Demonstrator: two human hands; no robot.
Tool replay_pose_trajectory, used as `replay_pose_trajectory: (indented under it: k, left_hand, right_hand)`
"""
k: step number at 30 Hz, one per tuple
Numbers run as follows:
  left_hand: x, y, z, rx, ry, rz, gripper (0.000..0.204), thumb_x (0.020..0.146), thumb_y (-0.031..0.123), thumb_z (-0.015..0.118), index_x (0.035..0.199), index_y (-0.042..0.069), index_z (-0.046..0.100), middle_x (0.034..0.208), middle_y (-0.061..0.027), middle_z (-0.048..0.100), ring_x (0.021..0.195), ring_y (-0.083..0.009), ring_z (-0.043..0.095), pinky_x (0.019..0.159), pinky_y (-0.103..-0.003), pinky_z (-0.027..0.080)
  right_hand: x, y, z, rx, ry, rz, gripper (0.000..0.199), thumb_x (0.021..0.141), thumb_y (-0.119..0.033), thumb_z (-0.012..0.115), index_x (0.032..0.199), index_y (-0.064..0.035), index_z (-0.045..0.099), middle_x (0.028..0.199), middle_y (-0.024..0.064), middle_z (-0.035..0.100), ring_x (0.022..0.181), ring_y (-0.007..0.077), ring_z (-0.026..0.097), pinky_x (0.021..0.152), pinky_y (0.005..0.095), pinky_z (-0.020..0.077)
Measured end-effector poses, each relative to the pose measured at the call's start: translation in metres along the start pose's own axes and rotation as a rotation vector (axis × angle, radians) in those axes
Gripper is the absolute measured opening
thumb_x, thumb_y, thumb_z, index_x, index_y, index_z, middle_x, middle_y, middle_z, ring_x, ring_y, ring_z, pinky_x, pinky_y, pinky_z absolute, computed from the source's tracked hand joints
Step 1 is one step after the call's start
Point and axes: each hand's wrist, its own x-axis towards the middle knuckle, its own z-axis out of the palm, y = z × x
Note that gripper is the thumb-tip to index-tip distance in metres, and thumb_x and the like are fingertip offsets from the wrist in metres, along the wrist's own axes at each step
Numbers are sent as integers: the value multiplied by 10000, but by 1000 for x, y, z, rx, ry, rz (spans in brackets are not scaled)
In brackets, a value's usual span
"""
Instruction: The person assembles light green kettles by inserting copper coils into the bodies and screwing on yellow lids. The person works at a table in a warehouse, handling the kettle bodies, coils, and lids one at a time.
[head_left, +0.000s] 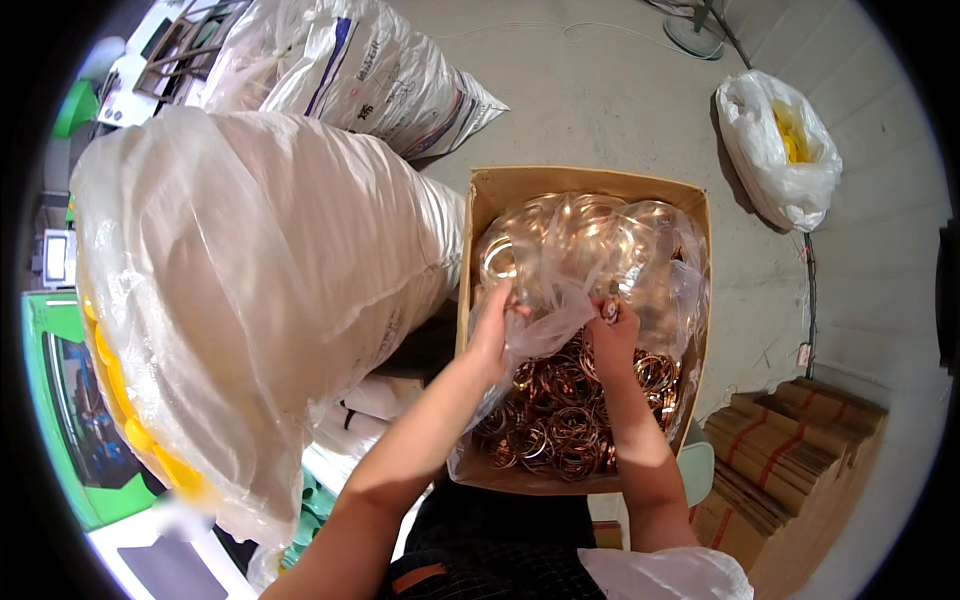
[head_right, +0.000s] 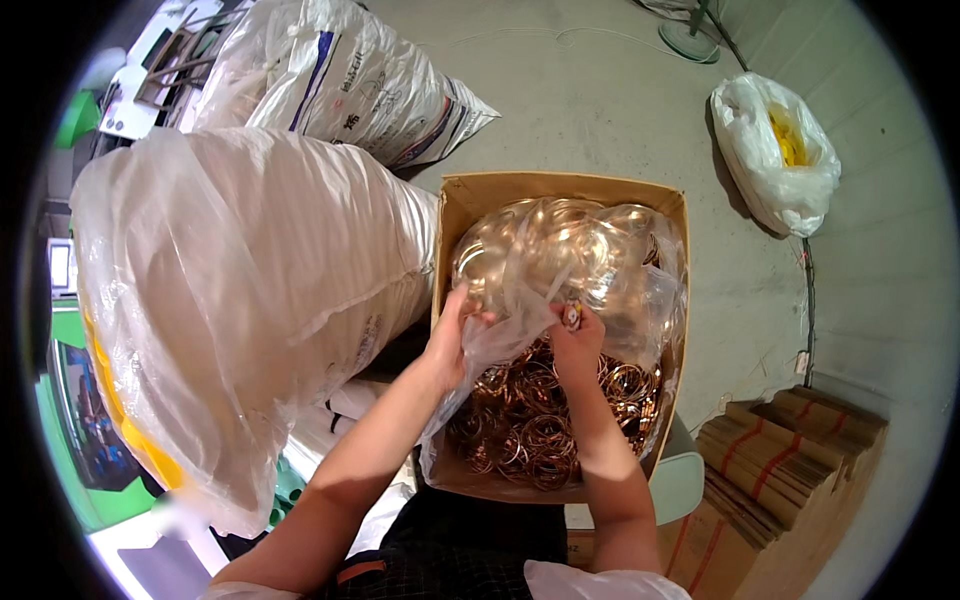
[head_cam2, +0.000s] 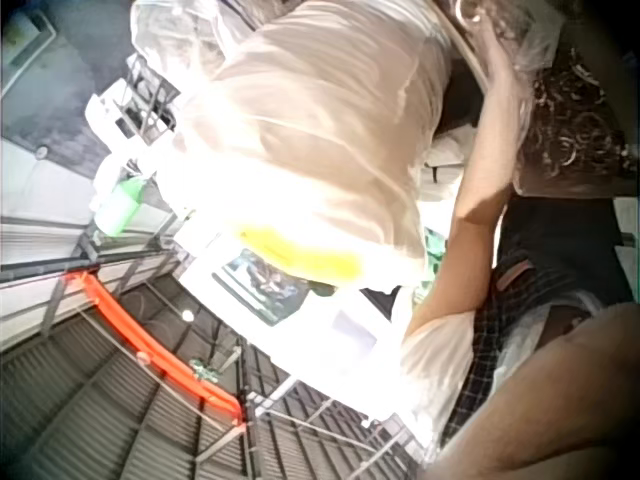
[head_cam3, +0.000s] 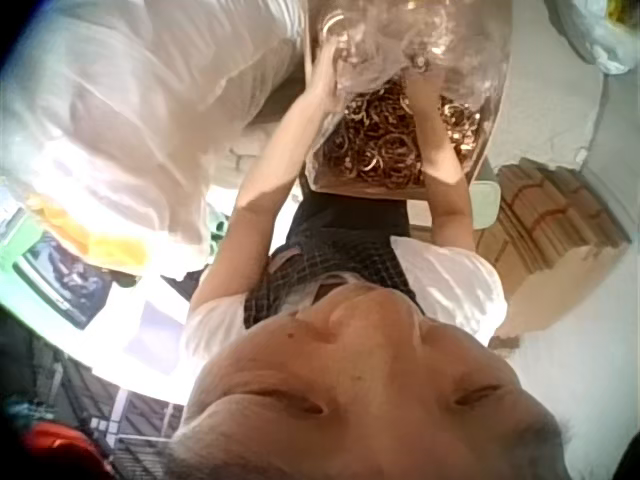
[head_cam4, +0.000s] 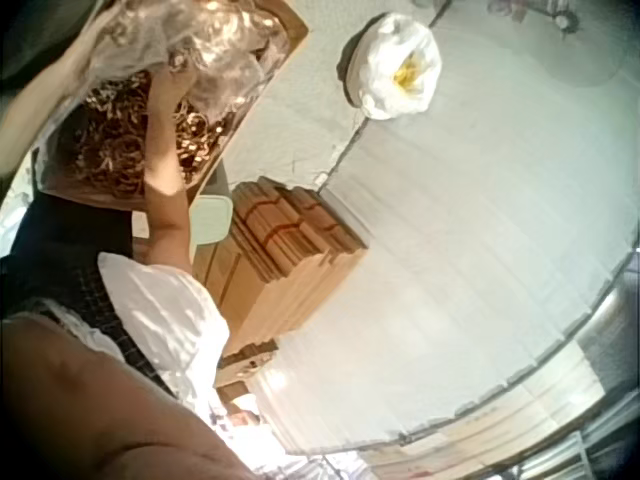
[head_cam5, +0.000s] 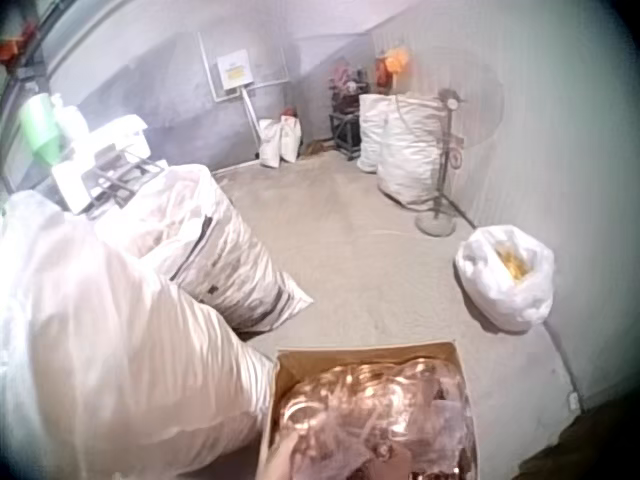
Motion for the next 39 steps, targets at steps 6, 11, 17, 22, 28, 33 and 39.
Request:
replay_pose_trajectory:
  k: [6, 11, 17, 22, 28, 33, 39]
  left_hand:
    - [113, 0, 35, 392, -74, -116, 454, 955, 342, 617, 1234, -16, 624, 1066, -145, 678, 890, -291, 690, 772, -401, 567]
    - [162, -63, 0, 364, -159, 173, 272, 934, 82, 514, 1129, -16, 676, 919, -149, 698, 832, -260, 685, 704, -390, 538]
    - [110, -57, 13, 435, -66, 198, 277, 1009, 105, 456, 1184, -6, 640, 985, -124, 694, 869, -219, 682, 767, -382, 543]
    - [94, -54, 15, 478, -31, 288, 252, 995, 115, 482, 1131, -26, 639, 921, -114, 672, 820, -202, 623, 755, -379, 502]
    - [86, -46, 0, 577, -153, 362, 227, 1006, 141, 514, 1071, -8, 672, 831, -39, 619, 747, -136, 543, 670, -337, 454]
    - [89, -55, -9, 617, -209, 433, 222, 1011, 134, 514, 1063, -9, 677, 819, -28, 613, 738, -117, 532, 659, -315, 447]
    - [75, -51, -32, 538, -233, 391, 213, 1018, 134, 512, 1067, -8, 662, 821, -18, 595, 745, -110, 515, 665, -310, 437]
  right_hand:
    - [-17, -7, -1, -264, -77, -131, 108, 814, 70, 644, 912, 35, 674, 769, 7, 621, 680, 87, 580, 591, 233, 454]
    - [14, -75, -14, -738, -189, -382, 140, 933, -159, 653, 935, -26, 610, 764, 95, 664, 729, 247, 652, 693, 406, 512]
    - [120, -145, 43, -1864, -686, -713, 185, 930, -265, 591, 985, -105, 667, 838, 175, 700, 821, 367, 679, 694, 470, 526]
    - [131, -118, 101, -2405, -1154, -585, 214, 913, -238, 575, 941, -144, 765, 960, 108, 759, 912, 285, 729, 773, 417, 563]
    - [132, -131, 61, -2520, -1243, -525, 198, 866, -210, 592, 897, -149, 778, 943, 76, 766, 904, 250, 735, 745, 387, 563]
    - [140, -134, 20, -2516, -1112, -479, 181, 843, -181, 599, 867, -134, 773, 925, 90, 763, 898, 272, 732, 746, 397, 562]
    - [147, -149, -63, -2530, -960, -324, 189, 855, -182, 595, 927, -102, 750, 898, 131, 753, 859, 291, 732, 729, 419, 566]
